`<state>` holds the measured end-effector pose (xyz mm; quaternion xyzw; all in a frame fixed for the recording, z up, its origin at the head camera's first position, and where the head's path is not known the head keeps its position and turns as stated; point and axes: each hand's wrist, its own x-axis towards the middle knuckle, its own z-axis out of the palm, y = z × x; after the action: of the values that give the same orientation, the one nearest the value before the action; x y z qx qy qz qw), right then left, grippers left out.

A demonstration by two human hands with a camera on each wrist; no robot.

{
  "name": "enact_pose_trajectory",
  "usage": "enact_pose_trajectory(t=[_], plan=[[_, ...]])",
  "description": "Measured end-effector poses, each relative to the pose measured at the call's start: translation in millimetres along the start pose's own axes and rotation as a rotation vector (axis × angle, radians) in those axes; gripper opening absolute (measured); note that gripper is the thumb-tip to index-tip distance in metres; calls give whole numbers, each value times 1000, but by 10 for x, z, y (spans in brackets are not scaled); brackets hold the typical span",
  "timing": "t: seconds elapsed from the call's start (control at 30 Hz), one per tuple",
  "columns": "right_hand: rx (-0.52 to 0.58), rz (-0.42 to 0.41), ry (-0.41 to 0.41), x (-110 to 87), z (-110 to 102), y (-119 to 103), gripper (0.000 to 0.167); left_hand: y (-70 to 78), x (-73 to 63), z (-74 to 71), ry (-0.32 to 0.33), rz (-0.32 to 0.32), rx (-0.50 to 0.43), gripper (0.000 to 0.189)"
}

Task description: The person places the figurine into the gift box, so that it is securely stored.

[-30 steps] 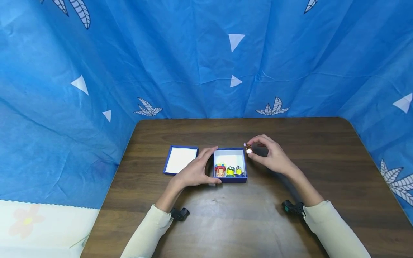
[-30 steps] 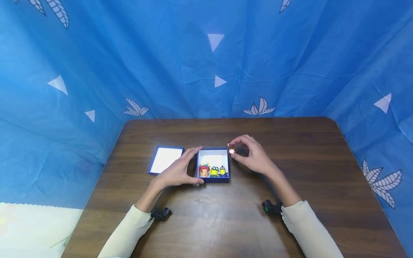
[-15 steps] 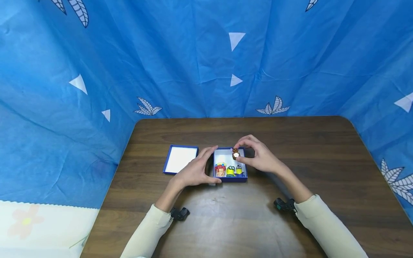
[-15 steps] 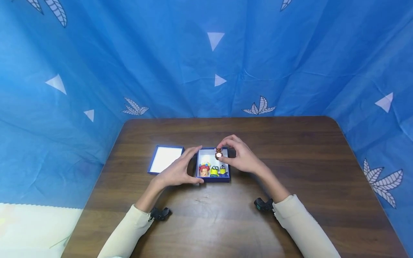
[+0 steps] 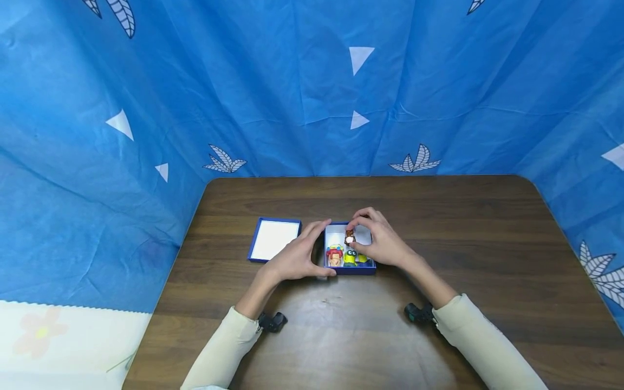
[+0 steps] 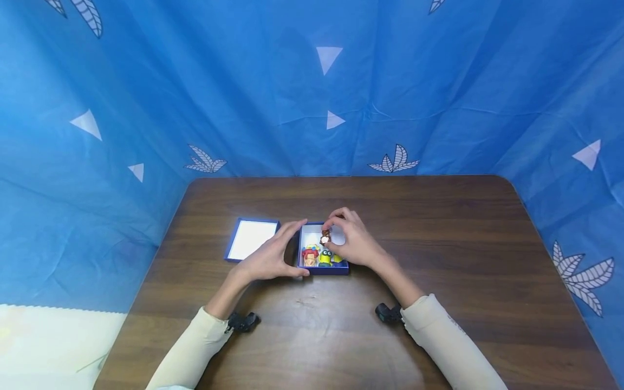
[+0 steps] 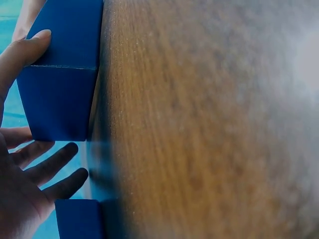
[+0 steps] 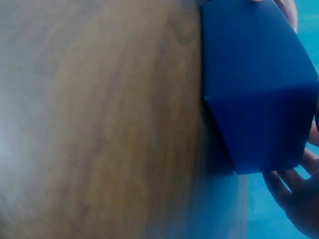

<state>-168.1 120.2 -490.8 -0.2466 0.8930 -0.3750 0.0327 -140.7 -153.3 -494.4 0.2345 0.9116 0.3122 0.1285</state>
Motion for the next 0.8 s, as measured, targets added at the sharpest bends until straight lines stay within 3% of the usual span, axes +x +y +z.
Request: enact_pose_trajectory(t=[0.3,0.67,0.8], plan=[[-211,62,12,23,11,-109,30,56,6,-44,-16,1,51,126],[-168,100,-29,22,-25,-147,29,84,-24,-69,-29,11,178,127],[-137,96,-14,17,-38,-162,29,69,-48,-67,-15,36,173,130]])
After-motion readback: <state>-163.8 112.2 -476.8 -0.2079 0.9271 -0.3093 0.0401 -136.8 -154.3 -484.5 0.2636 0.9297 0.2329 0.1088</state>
